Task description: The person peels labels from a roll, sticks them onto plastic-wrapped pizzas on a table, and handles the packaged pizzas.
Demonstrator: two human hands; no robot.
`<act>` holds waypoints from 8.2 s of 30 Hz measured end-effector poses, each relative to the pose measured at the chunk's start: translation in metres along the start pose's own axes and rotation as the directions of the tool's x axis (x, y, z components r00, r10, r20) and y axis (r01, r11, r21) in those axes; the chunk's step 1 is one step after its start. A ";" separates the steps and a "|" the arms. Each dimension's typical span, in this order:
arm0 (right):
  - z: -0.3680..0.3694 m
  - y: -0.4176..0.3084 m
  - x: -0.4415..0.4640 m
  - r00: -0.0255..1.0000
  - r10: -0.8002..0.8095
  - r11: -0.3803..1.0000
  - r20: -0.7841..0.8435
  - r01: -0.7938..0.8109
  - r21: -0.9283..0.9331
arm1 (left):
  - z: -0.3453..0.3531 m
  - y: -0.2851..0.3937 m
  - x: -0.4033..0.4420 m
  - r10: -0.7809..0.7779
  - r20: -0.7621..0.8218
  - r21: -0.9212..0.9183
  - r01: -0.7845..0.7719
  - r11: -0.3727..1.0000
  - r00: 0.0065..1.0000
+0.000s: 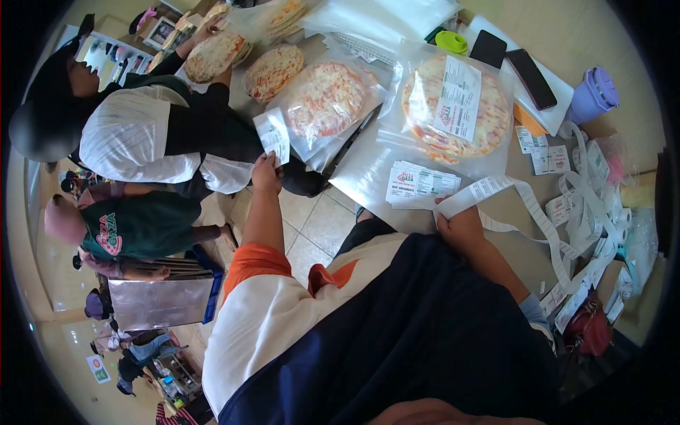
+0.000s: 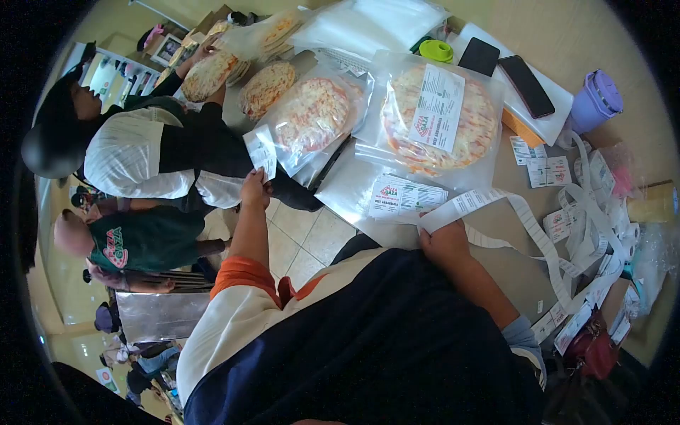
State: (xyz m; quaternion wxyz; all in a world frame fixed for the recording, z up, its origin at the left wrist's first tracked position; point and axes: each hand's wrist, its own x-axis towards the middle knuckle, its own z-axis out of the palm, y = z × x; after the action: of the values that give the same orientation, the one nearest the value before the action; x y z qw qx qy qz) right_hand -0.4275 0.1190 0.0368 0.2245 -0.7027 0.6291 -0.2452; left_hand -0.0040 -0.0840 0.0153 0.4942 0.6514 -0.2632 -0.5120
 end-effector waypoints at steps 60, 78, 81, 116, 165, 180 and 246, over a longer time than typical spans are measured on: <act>-0.047 0.002 -0.046 0.945 0.259 0.881 -0.200 -0.146 0.450 | 0.294 0.126 -0.144 0.149 0.691 0.243 -0.421 0.874 0.708; -0.058 0.014 -0.030 0.883 0.434 0.011 0.181 -0.206 0.978 | 0.228 -0.020 -0.246 0.058 0.991 0.034 -0.641 0.767 0.122; -0.055 0.011 -0.030 0.845 0.511 0.000 0.159 -0.185 0.983 | 0.228 -0.013 -0.256 0.184 0.979 -0.030 -0.832 0.554 0.087; -0.009 0.018 -0.012 0.998 0.056 0.993 -0.028 -0.053 0.103 | 0.221 -0.049 -0.189 -0.280 0.654 0.756 -0.616 0.221 0.703; -0.011 0.003 -0.001 0.987 0.127 0.983 0.096 -0.113 -0.142 | 0.042 0.035 0.058 -0.134 0.176 0.144 0.109 0.983 0.975; -0.010 0.003 -0.005 0.987 0.150 0.988 0.057 -0.147 -0.051 | 0.086 0.088 0.026 -0.144 0.085 0.339 0.107 0.935 0.986; -0.005 0.046 -0.010 0.987 0.140 0.982 0.082 -0.149 0.114 | 0.203 -0.019 -0.152 -0.070 0.695 0.717 -0.697 0.005 0.715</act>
State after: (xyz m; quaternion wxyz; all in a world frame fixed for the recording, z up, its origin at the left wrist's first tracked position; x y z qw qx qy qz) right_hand -0.4677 0.1241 0.0113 0.3064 -0.6489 0.6540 -0.2396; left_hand -0.2463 -0.0242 0.0626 -0.0639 0.5370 -0.8103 -0.2256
